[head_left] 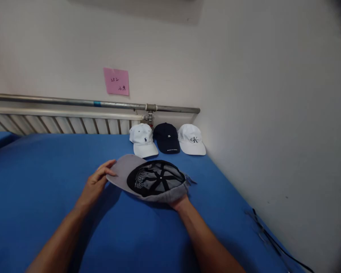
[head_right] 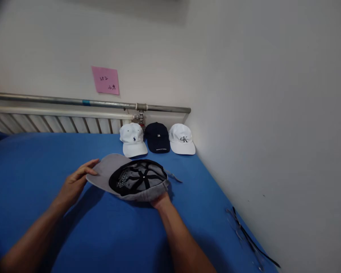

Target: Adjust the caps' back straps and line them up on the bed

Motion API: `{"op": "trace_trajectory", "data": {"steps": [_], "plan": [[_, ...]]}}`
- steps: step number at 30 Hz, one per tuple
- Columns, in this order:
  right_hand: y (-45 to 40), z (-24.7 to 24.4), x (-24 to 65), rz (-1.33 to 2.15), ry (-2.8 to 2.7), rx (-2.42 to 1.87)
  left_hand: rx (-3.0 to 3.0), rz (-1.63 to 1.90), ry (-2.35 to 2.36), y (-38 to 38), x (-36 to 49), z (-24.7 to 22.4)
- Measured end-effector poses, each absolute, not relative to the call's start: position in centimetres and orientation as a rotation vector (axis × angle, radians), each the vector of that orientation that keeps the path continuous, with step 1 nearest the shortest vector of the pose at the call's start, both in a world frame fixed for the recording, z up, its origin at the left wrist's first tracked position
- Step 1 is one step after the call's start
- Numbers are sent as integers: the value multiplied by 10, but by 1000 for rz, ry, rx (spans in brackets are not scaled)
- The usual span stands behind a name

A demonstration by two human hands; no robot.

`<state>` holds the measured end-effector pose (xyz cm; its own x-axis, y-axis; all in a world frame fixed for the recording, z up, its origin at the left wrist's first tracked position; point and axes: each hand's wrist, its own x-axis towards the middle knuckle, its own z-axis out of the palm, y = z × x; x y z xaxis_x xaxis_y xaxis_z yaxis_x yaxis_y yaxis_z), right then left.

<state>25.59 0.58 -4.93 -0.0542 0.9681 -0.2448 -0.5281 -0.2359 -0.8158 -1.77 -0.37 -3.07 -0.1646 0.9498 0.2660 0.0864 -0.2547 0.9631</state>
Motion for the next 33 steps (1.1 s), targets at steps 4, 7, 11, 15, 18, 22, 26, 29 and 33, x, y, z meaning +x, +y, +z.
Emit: {"op": "trace_trajectory", "data": {"steps": [4,7,11,15,18,22,26,29,33], "plan": [[8,-50,244,1779,-520,-915,1170,1470,1294,-7,-38,-53],[13,-49,240,1820,-463,-928,1107,1467,1356,-8,-49,-58],[16,-48,237,1777,-393,-948,1076,1465,1435,-6,-54,-56],[15,-47,236,1735,-320,-970,1030,1492,1499,-7,-55,-54],[13,-44,235,1750,-295,-978,1007,1488,1519,-8,-59,-54],[5,-40,229,1728,-310,-931,1111,1491,1758,-9,-62,-44],[-6,-37,219,1696,-330,-888,1820,1498,1873,-26,-32,-23],[-11,-32,215,1677,-357,-859,2169,1180,1361,-47,8,-20],[-11,-28,217,1605,-436,-833,2271,855,1150,-66,48,-28]]}}
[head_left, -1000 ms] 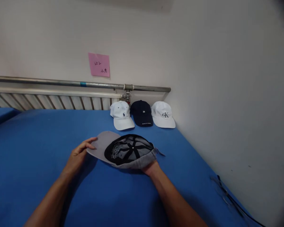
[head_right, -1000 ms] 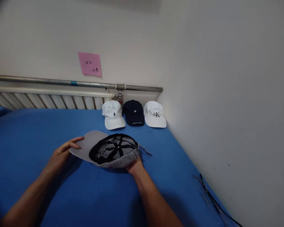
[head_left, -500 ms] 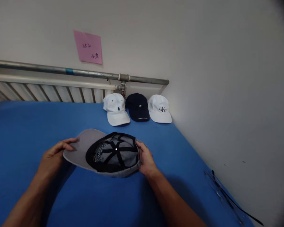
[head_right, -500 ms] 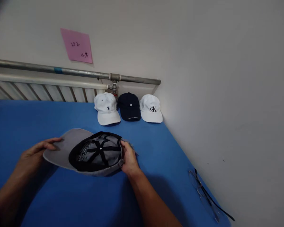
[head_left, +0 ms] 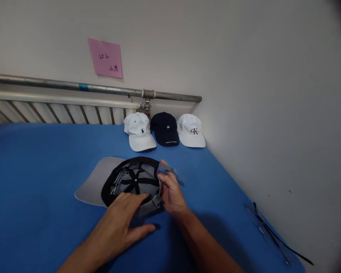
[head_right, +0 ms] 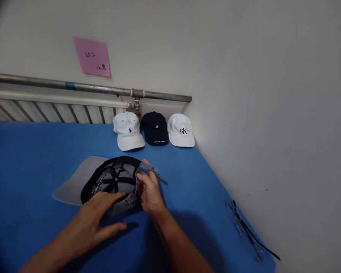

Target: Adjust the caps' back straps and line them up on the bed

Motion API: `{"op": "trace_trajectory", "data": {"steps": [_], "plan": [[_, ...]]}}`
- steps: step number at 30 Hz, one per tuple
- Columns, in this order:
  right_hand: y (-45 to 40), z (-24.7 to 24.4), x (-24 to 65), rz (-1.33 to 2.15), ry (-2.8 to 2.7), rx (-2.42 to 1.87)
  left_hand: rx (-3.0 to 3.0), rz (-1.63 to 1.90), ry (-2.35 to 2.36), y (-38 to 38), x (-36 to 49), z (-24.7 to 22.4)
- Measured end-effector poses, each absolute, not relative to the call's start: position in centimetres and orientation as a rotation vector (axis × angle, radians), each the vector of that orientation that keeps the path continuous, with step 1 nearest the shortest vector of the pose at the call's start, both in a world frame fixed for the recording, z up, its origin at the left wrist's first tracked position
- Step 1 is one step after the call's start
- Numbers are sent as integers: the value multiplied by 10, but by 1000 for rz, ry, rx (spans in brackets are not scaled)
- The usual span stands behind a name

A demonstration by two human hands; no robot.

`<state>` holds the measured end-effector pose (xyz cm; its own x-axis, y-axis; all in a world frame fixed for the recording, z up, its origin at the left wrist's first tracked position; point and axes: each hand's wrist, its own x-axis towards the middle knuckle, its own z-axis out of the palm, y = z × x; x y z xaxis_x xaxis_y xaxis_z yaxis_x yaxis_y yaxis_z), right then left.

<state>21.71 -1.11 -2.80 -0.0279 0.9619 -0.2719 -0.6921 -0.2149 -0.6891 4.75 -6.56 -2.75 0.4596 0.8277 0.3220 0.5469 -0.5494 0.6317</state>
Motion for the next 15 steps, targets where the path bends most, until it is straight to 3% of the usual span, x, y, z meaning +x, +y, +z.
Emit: {"op": "trace_trajectory", "data": {"steps": [8,15], "plan": [[-2,-38,241,1245,-958,-935,1926,657,890,-58,22,3],[-28,-6,246,1044,-1464,-718,1322,717,825,-62,-27,-4]]}}
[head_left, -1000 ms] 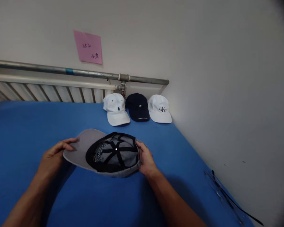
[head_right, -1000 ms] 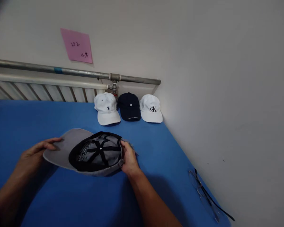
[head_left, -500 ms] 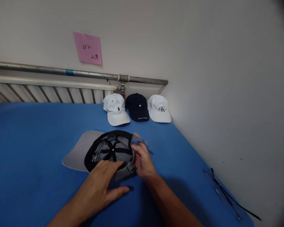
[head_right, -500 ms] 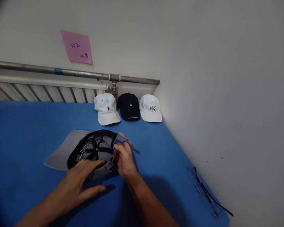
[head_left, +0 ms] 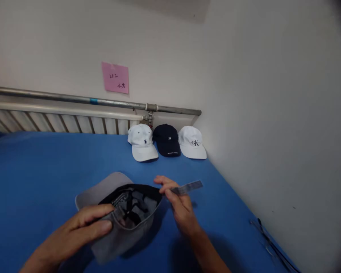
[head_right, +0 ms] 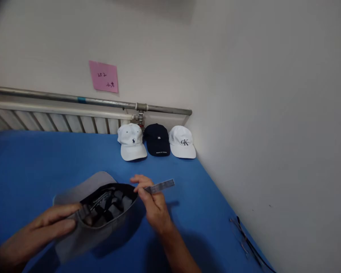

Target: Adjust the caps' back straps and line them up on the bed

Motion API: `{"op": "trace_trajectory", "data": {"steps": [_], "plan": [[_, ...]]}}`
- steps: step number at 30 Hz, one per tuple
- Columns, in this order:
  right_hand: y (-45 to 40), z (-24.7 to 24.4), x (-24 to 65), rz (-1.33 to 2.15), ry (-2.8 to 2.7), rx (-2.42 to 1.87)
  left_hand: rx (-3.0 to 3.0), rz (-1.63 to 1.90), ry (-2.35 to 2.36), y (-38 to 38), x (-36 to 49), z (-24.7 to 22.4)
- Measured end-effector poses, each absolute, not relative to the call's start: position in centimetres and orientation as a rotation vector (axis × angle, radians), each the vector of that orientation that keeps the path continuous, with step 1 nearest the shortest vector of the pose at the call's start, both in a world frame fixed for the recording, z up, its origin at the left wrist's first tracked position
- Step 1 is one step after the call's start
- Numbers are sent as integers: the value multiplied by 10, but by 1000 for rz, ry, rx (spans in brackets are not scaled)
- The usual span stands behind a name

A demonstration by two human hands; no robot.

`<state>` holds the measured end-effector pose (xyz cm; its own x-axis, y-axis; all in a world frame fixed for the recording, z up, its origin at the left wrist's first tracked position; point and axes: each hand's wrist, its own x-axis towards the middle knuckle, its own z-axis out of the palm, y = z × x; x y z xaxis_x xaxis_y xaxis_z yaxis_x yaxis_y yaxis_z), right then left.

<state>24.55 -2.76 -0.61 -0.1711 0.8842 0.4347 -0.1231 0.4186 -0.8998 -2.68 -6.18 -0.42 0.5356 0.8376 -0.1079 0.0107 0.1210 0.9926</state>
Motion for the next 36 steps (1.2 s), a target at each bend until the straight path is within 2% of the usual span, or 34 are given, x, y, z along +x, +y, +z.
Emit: {"op": "trace_trajectory", "data": {"steps": [3,10,15,19,26,31,36], "plan": [[-42,3,240,1214,-1568,-620,1131,795,850,-60,-34,-6],[-44,-18,216,1832,-1508,-1147,1117,660,928,-46,-17,-2],[-49,-26,205,2167,-1376,-976,1168,644,978,-41,-21,-11],[-51,-28,198,2055,-1256,-847,1268,695,1003,-40,-26,-16],[-47,-40,195,1563,-1299,-1172,1339,780,960,-46,-20,-6],[-48,-26,196,1887,-1102,-955,1049,849,952,-46,-16,-10],[-46,-21,200,1883,-941,-859,867,887,899,-44,-14,-19]]}}
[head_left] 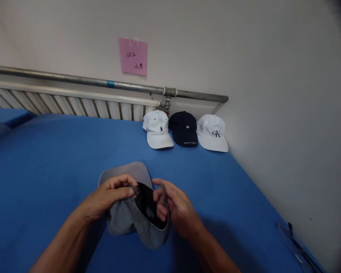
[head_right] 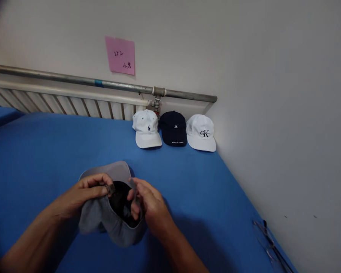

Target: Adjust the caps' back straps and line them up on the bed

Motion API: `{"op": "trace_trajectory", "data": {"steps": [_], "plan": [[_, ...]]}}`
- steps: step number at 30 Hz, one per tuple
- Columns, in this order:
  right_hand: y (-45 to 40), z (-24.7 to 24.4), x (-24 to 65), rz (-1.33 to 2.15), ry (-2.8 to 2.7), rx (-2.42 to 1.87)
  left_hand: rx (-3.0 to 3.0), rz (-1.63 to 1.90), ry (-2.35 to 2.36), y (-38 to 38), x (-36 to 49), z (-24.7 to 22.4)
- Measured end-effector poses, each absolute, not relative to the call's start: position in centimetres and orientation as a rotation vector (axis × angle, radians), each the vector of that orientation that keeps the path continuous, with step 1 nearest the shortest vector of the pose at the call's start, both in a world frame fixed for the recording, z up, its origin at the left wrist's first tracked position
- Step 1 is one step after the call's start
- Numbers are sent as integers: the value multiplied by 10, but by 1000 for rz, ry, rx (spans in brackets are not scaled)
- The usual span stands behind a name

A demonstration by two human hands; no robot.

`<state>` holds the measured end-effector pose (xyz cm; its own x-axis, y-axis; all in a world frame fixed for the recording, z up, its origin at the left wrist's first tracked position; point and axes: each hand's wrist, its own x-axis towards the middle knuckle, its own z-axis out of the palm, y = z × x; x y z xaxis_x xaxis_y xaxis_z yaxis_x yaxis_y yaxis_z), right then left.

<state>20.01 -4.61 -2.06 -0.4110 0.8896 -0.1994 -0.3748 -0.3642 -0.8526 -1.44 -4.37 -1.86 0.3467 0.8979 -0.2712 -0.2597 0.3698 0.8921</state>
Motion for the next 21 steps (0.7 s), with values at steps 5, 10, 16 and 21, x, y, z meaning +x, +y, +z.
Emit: {"op": "trace_trajectory", "data": {"steps": [5,10,16,21], "plan": [[-47,-21,205,1888,-1184,-882,801,848,929,-43,-10,-19],[-50,-16,211,1976,-1297,-858,761,881,944,-44,-8,-15],[-47,-21,207,1968,-1100,-828,757,895,859,-43,-8,-17],[-42,-33,198,1932,-931,-854,758,871,777,-46,-3,-19]]}}
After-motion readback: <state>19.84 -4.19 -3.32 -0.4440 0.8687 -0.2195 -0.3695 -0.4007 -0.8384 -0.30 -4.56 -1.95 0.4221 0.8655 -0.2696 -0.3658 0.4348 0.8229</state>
